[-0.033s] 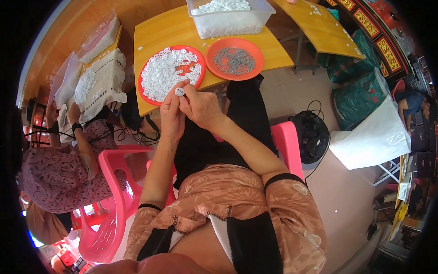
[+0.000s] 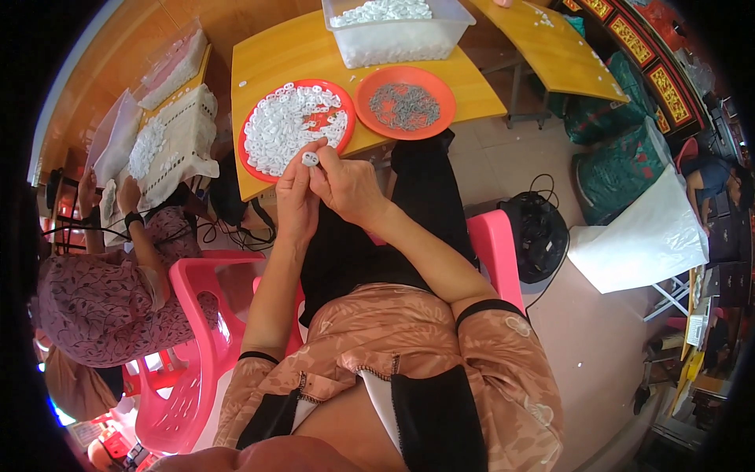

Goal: Manual assembly of small plastic and metal components by joining them together.

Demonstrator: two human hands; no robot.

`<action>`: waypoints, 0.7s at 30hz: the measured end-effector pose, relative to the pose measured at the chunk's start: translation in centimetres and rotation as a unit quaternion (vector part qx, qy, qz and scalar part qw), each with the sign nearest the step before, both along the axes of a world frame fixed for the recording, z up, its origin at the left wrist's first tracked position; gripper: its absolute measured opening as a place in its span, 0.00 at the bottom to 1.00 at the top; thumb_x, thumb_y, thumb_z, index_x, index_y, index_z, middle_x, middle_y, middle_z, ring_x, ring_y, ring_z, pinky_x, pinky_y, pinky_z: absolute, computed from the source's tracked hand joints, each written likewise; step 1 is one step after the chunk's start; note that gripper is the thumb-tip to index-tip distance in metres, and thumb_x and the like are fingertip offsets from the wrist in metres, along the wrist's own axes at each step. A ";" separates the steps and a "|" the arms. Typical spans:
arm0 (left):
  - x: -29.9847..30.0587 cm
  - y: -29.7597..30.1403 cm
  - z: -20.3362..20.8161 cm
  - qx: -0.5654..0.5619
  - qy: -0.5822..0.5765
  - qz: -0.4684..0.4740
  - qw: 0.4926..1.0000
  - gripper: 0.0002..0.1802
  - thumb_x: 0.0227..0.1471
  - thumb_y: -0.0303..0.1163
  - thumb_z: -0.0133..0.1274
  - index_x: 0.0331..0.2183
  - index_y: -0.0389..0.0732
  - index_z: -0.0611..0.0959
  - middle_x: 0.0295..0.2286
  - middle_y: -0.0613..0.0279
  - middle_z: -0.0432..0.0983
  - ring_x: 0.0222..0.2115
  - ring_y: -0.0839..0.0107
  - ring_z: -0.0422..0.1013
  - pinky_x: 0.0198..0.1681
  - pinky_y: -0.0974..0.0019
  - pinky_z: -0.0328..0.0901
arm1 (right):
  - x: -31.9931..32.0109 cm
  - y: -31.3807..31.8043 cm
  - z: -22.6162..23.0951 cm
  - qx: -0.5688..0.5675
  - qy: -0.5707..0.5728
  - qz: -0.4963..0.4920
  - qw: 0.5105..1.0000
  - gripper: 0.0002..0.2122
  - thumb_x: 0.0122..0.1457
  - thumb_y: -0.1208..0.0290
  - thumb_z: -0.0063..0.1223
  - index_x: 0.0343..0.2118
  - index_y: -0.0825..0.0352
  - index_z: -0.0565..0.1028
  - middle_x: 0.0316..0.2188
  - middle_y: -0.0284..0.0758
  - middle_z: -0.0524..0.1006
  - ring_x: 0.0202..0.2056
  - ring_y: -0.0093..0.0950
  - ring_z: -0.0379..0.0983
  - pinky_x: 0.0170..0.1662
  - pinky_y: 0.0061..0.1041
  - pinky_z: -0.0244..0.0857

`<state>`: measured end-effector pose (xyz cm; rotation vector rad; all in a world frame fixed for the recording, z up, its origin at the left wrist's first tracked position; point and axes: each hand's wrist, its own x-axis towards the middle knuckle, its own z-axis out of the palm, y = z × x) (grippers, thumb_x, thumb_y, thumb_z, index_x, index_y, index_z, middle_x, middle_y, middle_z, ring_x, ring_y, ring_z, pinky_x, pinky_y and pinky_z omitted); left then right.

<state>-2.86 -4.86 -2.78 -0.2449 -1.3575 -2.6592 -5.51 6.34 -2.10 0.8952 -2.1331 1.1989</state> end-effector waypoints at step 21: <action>-0.6 -1.3 -1.2 -0.090 0.005 0.046 0.995 0.12 0.53 0.25 0.50 0.41 0.34 0.78 0.38 0.62 0.75 0.37 0.79 0.69 0.40 0.75 0.63 | 0.4 0.2 1.8 -0.230 -0.457 0.187 0.838 0.14 0.63 0.64 0.40 0.25 0.66 0.71 0.11 0.25 0.64 0.12 0.12 0.54 0.15 0.14 0.47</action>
